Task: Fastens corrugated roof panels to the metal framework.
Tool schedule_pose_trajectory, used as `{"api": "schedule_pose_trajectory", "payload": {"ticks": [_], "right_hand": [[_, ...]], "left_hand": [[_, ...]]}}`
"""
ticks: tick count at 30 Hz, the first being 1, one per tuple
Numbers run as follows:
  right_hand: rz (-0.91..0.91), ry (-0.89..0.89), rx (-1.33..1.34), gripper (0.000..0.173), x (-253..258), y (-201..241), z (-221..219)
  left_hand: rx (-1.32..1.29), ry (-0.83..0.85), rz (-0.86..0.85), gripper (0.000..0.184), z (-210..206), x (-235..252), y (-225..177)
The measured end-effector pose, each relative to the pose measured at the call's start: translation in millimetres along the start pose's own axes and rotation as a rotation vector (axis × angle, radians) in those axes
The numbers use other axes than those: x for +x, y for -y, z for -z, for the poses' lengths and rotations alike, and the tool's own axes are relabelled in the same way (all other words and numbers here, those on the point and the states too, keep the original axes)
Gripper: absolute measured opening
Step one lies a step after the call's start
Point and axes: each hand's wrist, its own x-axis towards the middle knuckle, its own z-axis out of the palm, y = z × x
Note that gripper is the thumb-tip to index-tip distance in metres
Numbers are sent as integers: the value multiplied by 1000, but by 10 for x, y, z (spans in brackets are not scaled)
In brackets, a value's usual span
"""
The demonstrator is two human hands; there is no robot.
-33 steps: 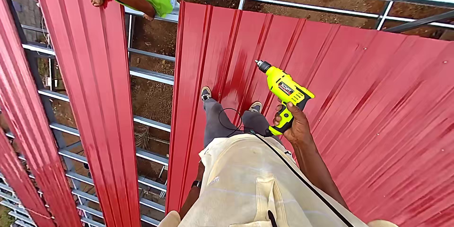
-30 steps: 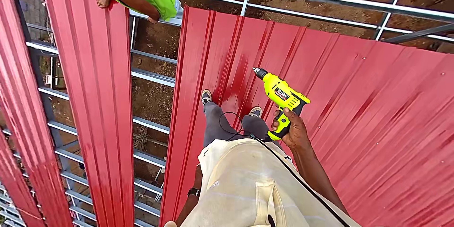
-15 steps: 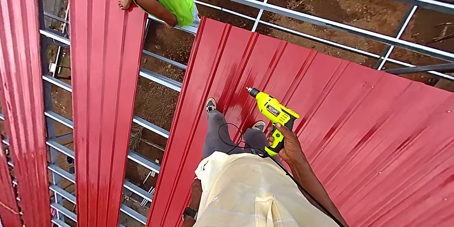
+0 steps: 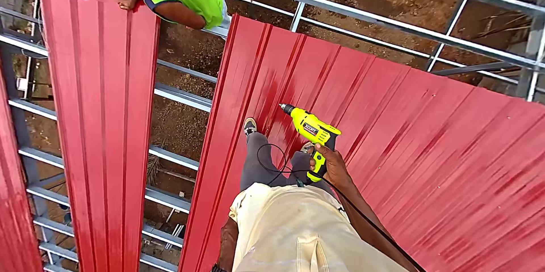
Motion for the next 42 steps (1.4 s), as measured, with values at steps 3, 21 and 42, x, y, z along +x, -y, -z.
{"api": "schedule_pose_trajectory", "payload": {"ticks": [3, 21, 42], "right_hand": [[-3, -15, -25, 44, 79, -53, -95], [-27, 106, -183, 45, 564, 93, -1263], [66, 134, -81, 48, 789, 643, -1076]], "left_hand": [[-78, -98, -97, 37, 129, 4, 122], [-1298, 199, -340, 17, 1729, 1394, 48], [-1485, 301, -671, 24, 3087, 2459, -3109]]}}
